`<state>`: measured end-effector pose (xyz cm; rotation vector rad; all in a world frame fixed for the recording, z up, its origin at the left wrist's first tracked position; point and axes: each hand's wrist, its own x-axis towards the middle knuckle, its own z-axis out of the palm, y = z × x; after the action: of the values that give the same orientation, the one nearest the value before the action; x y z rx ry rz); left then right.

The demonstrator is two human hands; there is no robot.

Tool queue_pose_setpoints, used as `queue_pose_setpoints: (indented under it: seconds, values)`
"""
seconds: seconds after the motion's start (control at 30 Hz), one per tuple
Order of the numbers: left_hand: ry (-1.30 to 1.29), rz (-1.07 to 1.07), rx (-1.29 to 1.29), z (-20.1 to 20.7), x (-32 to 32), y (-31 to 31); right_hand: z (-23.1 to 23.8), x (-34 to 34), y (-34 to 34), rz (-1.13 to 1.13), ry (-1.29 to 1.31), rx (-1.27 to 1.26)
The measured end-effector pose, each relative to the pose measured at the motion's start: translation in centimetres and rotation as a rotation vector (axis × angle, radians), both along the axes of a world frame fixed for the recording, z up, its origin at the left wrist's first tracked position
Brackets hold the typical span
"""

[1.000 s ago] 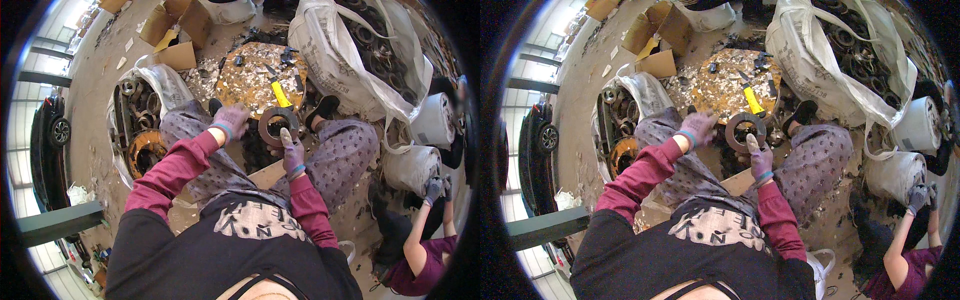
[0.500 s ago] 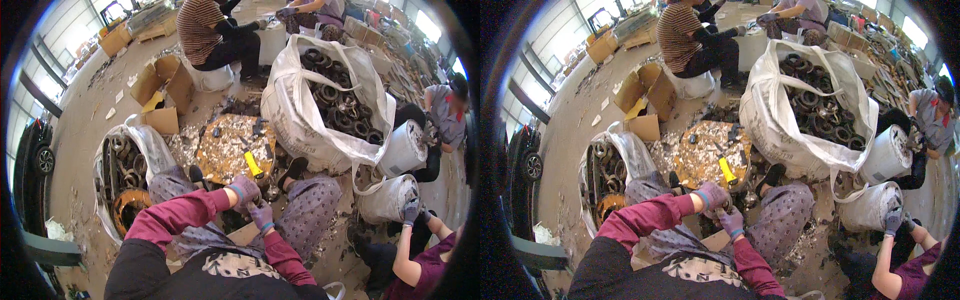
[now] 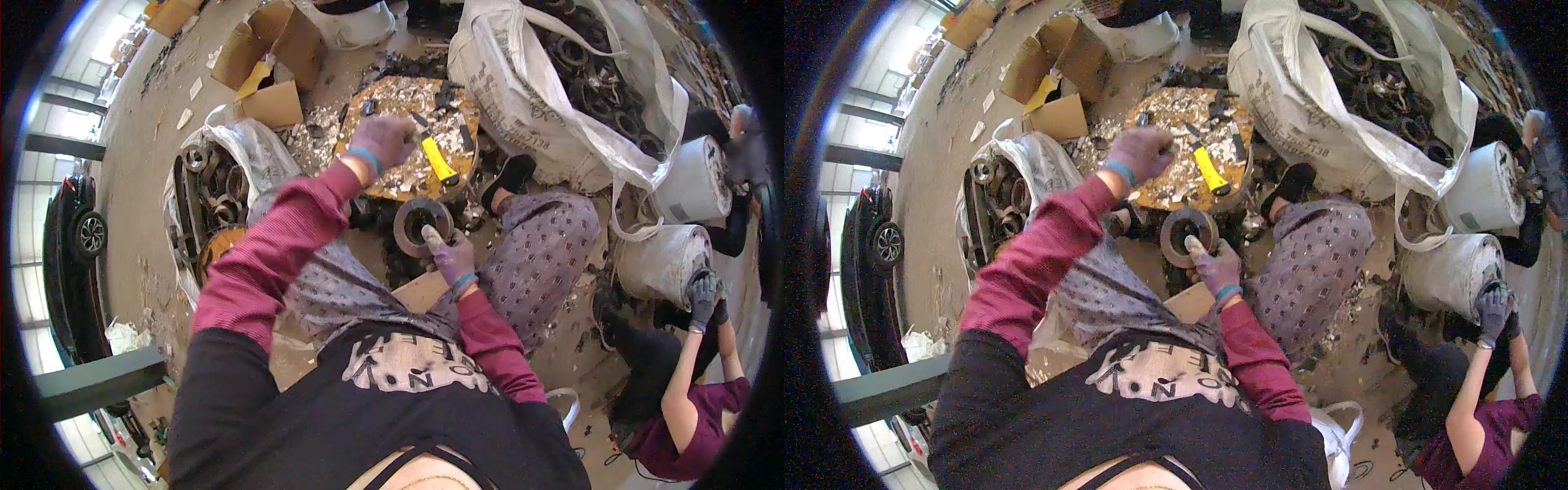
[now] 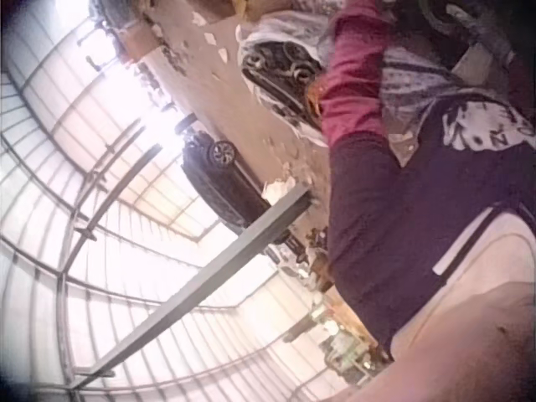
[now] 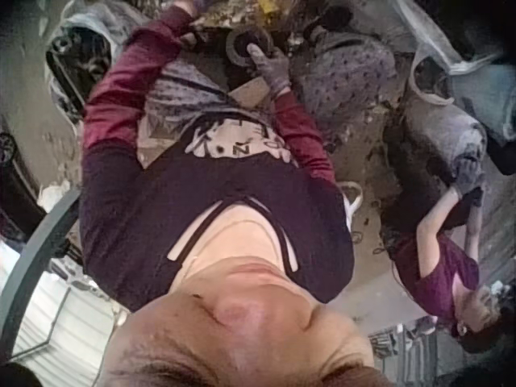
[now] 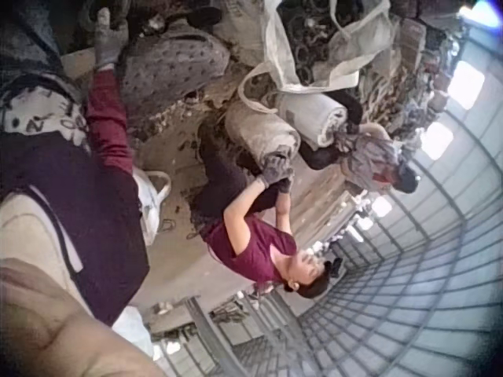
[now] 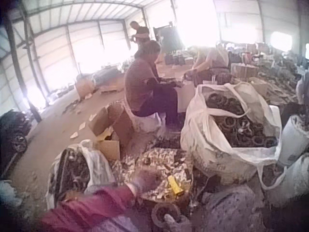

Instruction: Sort through scrap metal components and clean circular parts with a utility knife.

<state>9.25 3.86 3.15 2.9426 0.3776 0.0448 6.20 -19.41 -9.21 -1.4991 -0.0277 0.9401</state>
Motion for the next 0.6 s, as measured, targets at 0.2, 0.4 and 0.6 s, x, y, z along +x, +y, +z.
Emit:
queue_pose_setpoints:
  seconds: [0.2,0.4,0.6]
  values:
    - [0.192,-0.279,-0.075,0.1,-3.6,-2.8,1.4,-0.1,0.0,-0.025,0.032,0.024]
    - [0.594,-0.433,0.068,-1.1,-4.0,-7.7,0.2,-1.2,-0.1,0.028,-0.063,0.028]
    - [0.644,-0.583,0.215,-2.0,-3.1,-7.5,-0.9,-1.3,0.1,0.148,-0.115,0.000]
